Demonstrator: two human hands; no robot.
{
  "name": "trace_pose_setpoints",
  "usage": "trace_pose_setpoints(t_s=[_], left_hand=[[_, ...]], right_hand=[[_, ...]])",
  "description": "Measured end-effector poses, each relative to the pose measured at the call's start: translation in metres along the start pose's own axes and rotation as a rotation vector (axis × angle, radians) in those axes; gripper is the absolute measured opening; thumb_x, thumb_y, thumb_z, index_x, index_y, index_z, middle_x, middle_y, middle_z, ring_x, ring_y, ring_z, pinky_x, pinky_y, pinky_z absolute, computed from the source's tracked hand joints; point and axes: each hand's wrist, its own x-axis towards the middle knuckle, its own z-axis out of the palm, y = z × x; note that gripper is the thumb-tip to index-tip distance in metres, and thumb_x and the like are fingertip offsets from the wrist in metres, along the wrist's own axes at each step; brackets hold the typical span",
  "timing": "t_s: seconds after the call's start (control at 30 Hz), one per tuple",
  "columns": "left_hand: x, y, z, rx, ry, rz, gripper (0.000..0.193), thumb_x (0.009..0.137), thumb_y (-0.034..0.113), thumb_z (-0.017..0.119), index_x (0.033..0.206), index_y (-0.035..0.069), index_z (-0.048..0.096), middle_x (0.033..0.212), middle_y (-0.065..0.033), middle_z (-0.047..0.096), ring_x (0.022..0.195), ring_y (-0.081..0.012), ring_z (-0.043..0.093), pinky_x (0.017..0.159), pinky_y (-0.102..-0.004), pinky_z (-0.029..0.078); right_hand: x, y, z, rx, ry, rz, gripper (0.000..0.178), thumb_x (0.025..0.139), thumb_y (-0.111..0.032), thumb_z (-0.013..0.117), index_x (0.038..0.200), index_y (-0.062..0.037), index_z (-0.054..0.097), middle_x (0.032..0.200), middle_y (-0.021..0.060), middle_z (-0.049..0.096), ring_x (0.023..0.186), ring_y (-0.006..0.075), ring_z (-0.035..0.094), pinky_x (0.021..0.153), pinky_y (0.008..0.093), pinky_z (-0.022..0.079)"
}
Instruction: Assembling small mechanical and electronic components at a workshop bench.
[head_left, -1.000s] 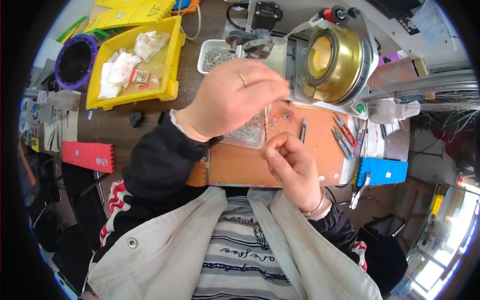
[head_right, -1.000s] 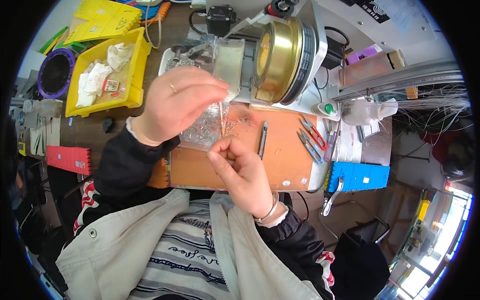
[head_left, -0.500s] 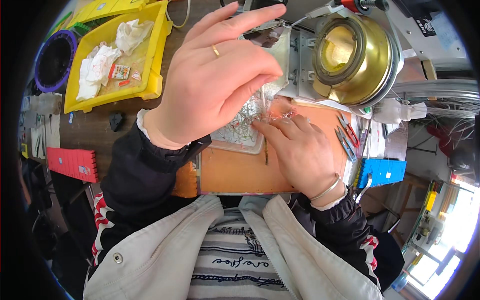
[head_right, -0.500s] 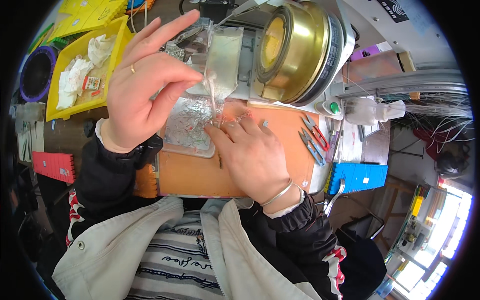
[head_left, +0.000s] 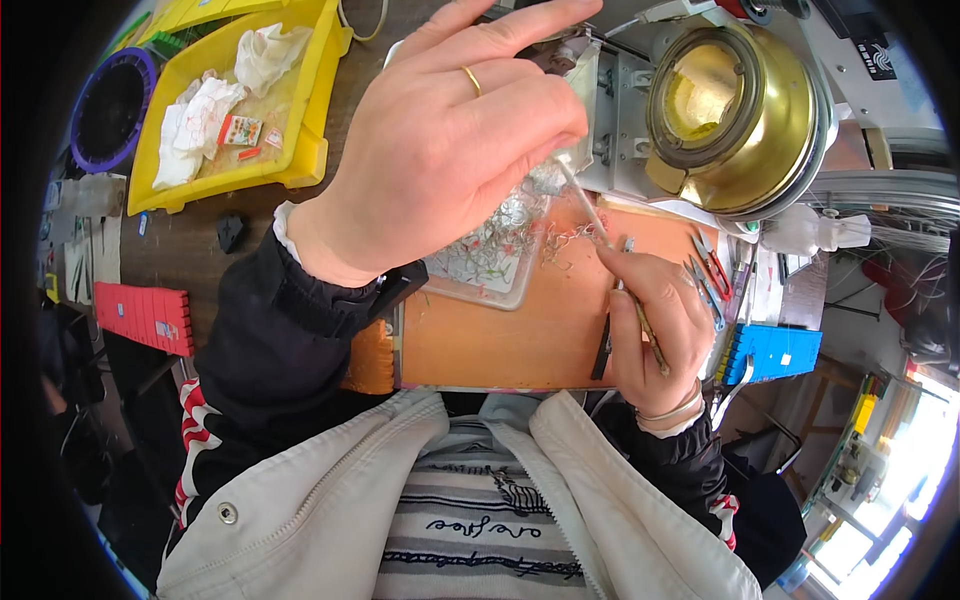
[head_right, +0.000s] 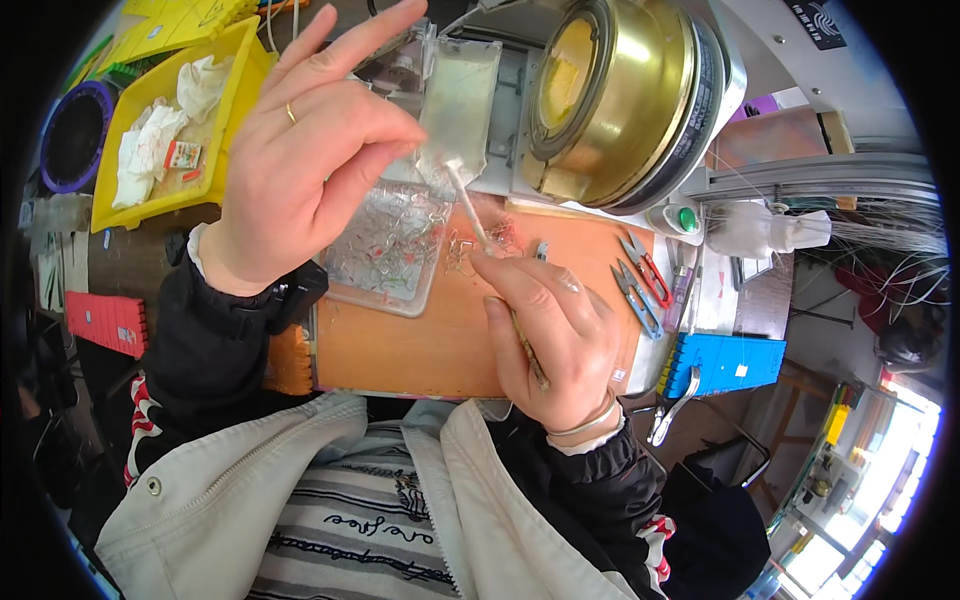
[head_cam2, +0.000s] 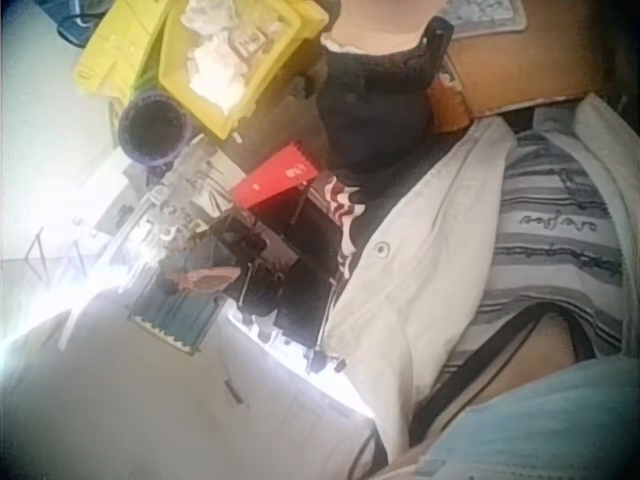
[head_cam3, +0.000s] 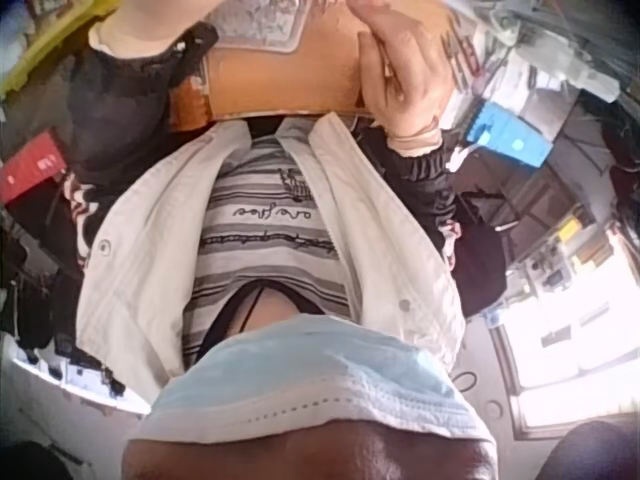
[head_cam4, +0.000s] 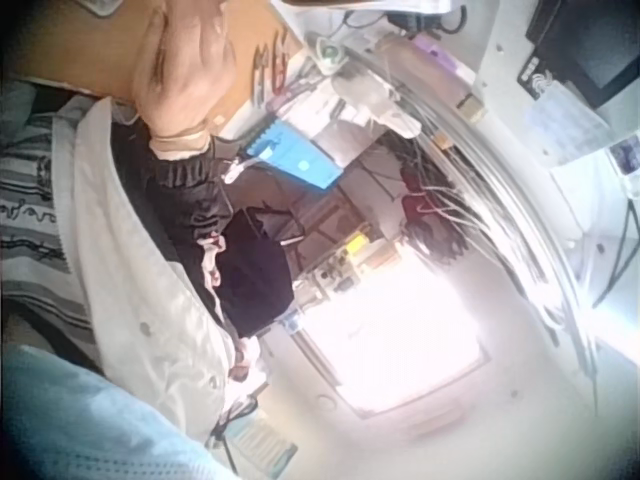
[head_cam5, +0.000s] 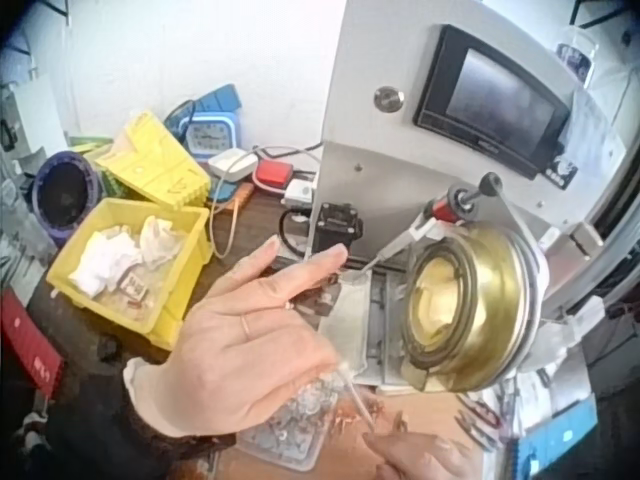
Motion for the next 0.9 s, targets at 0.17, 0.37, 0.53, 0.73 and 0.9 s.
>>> trace_pose_setpoints(t_s=[0.17,0.37,0.53,0.73,0.9], left_hand=[[0.007,0.010,-0.006,0.212,-0.187,0.031,0.010,0.077,0.004,0.071,0.086,0.008,0.068,0.077,-0.0078,0.065,0.124,-0.0371,0.059,0.113,-0.0518,0.031],[-0.005,0.004,-0.006,0.126,-0.151,0.028,0.010,0.077,0.006,0.071,0.086,0.008,0.067,0.076,-0.0061,0.065,0.121,-0.0374,0.061,0.115,-0.0527,0.028],[-0.007,0.008,-0.001,0.108,-0.109,0.012,0.012,0.076,0.004,0.073,0.086,0.006,0.067,0.074,-0.0049,0.065,0.119,-0.0367,0.063,0.115,-0.0535,0.027],[-0.004,0.008,-0.005,0.093,-0.136,-0.011,0.013,0.075,0.003,0.072,0.087,0.006,0.067,0.075,-0.0053,0.065,0.118,-0.0370,0.063,0.115,-0.0533,0.028],[-0.005,0.005,-0.008,0.101,-0.137,-0.030,0.013,0.076,0.002,0.071,0.087,0.006,0.067,0.076,-0.0053,0.065,0.118,-0.0371,0.063,0.112,-0.0518,0.033]], right_hand=[[-0.002,0.002,0.001,0.016,-0.029,0.008,0.030,0.075,0.008,0.066,0.104,-0.0005,0.068,0.091,0.0127,0.069,0.076,0.0277,0.068,0.066,0.0351,0.054],[0.003,-0.001,0.005,0.007,-0.031,-0.009,0.030,0.075,0.009,0.064,0.104,-0.0006,0.069,0.091,0.0116,0.069,0.076,0.0266,0.068,0.064,0.0342,0.054],[-0.001,0.005,0.010,0.008,-0.055,0.026,0.032,0.075,0.008,0.066,0.105,-0.0006,0.068,0.092,0.0106,0.070,0.074,0.0255,0.068,0.063,0.0328,0.054],[-0.010,0.007,0.002,-0.001,0.107,-0.002,0.036,0.071,0.010,0.067,0.105,-0.0016,0.069,0.092,0.0130,0.069,0.074,0.0253,0.068,0.062,0.0326,0.053],[-0.005,0.001,-0.004,-0.058,0.295,-0.069,0.033,0.070,0.011,0.066,0.099,-0.0040,0.069,0.089,0.0101,0.067,0.067,0.0230,0.063,0.061,0.0318,0.051]])
